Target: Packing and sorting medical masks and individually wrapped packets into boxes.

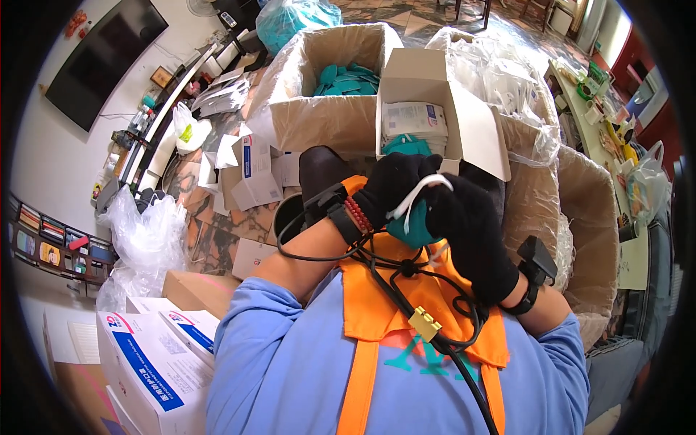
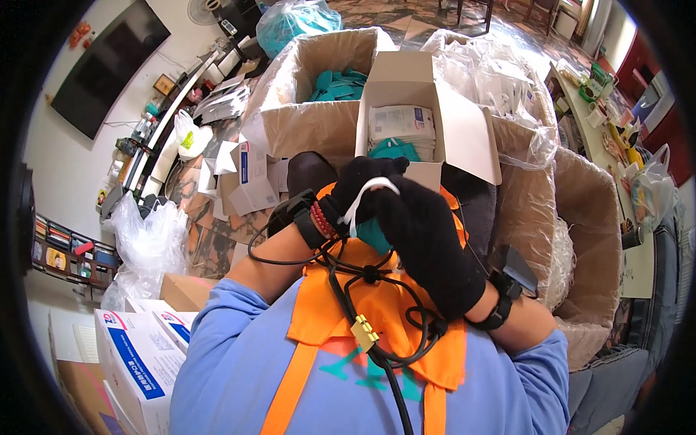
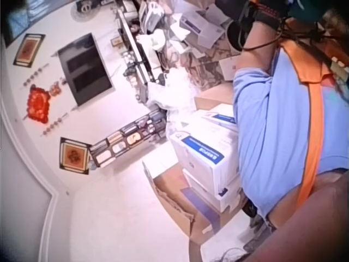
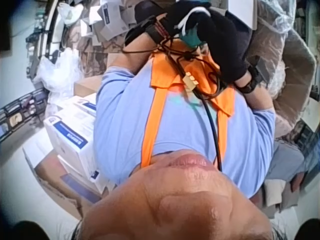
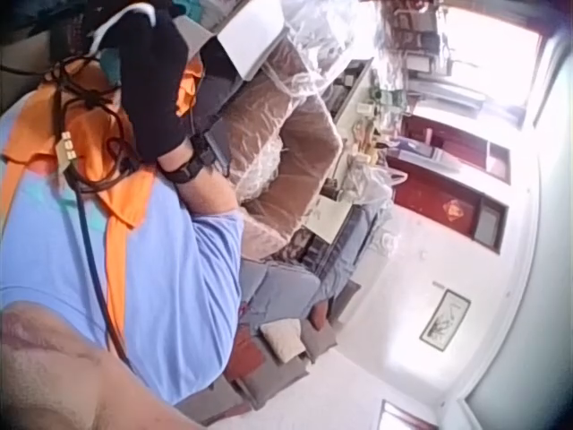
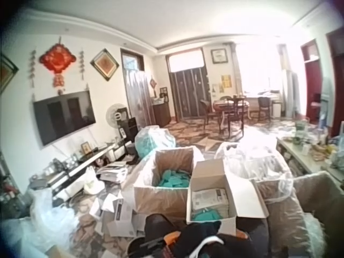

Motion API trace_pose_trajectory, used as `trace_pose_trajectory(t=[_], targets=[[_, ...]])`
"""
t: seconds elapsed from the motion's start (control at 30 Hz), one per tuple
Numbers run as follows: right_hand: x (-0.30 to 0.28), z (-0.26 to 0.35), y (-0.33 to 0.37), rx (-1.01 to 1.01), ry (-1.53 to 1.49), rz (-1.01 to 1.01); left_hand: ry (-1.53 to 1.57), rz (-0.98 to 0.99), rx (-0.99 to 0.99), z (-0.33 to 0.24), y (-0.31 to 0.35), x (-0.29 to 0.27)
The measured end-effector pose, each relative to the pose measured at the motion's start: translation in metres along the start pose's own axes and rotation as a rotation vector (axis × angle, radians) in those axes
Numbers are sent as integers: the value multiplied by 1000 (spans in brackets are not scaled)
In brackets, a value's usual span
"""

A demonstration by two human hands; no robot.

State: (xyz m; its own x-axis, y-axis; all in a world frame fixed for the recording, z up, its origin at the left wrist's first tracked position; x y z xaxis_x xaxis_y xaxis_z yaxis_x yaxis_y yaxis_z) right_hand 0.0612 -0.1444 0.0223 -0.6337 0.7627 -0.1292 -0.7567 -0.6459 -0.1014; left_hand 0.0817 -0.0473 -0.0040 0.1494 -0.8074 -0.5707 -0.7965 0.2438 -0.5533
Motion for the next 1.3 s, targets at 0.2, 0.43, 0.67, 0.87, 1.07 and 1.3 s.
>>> trace_pose_trajectory(t=[0.2,0.43,0.67,0.87,1.07,1.3], targets=[[13,7,24,30,82,70,-229,-22,-3,23,-1,22],[-12,53,12,-405,626,-186,-524,-182,60,43,10,-59],[-50,31,-37,-416,614,-136,-77,-111,-272,23,-14,-49],[-16,-20,-45,-322,510,193,33,-84,-360,14,-13,-47],[0,-7,-25,-379,570,119,160,-106,-443,51,-2,-39],[56,23,41,-519,403,531,-557,-190,6,68,16,-50]])
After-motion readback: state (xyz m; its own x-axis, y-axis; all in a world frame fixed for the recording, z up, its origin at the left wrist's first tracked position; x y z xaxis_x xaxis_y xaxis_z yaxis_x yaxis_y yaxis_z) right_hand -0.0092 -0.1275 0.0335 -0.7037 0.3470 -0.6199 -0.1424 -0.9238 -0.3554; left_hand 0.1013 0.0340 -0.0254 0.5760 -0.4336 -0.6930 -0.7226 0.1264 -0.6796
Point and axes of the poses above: each hand's wrist, its own y-axis away from the middle knuckle, its own x-axis out of the palm, z = x × y, the point moved 10 cm from there along -y, towards the middle knuckle, and after that the axes turned 8 degrees about y, right-handed, at the moved point
